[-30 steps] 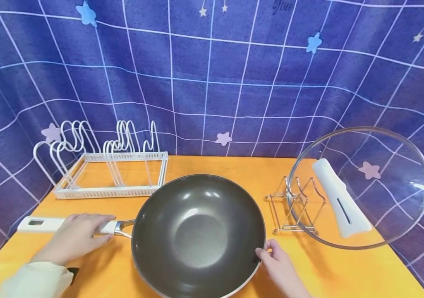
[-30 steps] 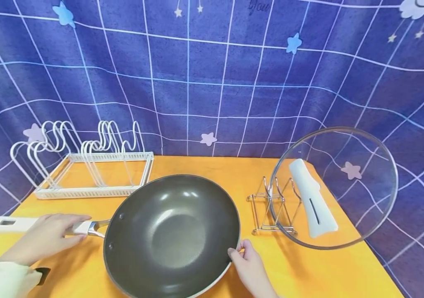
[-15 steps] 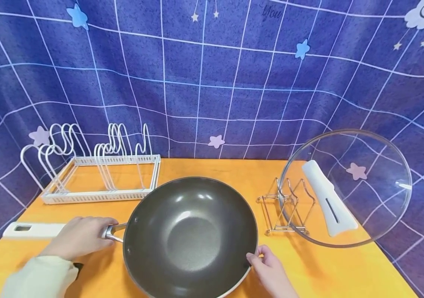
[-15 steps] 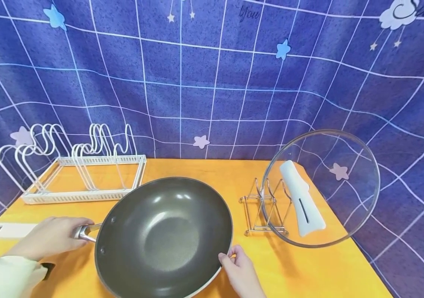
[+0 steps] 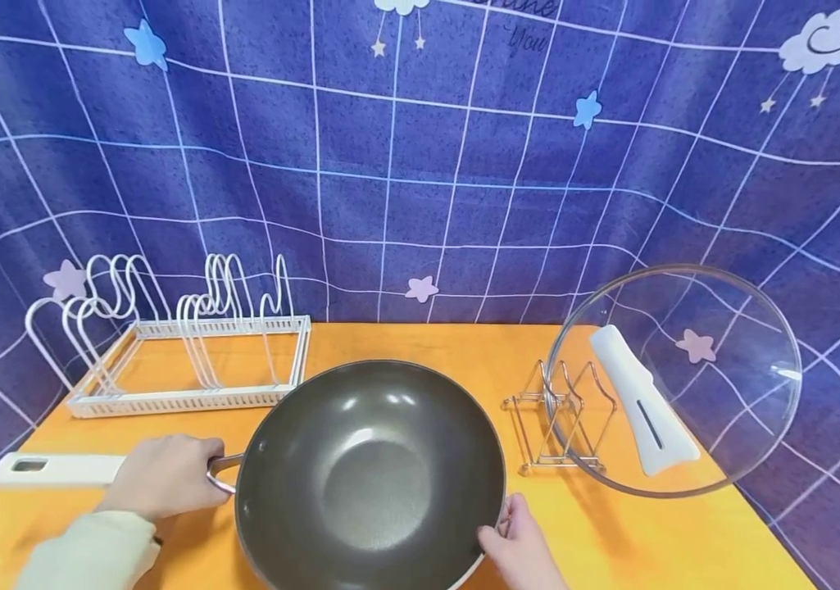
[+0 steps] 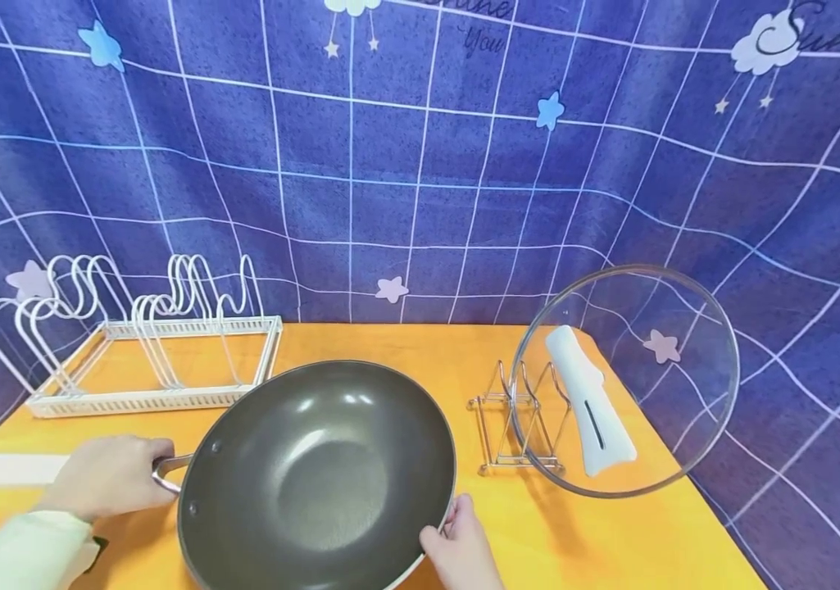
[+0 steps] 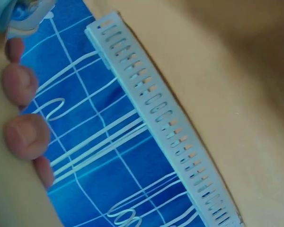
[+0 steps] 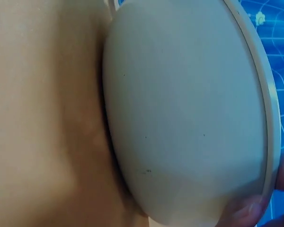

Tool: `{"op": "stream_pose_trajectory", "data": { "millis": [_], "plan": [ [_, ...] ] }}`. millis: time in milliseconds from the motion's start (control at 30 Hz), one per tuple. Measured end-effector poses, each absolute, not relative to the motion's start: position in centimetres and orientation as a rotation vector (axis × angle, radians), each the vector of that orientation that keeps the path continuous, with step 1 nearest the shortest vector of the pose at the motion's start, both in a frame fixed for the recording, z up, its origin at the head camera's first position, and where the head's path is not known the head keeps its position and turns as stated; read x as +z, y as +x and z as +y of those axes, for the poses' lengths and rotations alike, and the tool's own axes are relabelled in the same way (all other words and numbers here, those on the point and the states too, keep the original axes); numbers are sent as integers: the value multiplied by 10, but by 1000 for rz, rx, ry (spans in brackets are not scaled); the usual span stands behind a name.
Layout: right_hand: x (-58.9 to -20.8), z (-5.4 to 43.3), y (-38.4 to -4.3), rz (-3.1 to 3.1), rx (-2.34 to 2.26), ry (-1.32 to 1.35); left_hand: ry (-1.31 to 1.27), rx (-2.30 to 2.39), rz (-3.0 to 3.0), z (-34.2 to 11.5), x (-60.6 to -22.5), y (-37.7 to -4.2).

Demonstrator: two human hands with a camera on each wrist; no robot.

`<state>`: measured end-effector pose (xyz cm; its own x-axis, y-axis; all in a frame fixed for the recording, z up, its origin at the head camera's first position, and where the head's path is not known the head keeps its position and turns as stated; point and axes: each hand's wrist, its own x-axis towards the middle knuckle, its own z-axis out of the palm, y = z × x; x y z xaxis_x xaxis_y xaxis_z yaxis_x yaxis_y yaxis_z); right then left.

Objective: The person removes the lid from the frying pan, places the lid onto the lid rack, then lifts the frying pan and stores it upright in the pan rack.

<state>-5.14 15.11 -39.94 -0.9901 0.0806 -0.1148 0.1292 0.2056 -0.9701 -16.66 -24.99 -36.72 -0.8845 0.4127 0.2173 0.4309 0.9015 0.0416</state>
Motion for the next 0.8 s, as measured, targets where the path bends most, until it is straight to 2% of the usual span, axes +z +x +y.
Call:
{"op": "stream_pose_trajectory", "data": {
  "millis": [267, 800],
  "plan": [
    [-396, 155, -63, 2321, -2078, 207, -604, -125, -2700, -240, -362, -169],
    [-393, 165, -88, 2472, -1941, 261, -604, -97, -2578, -232, -374, -178]
  ]
}}
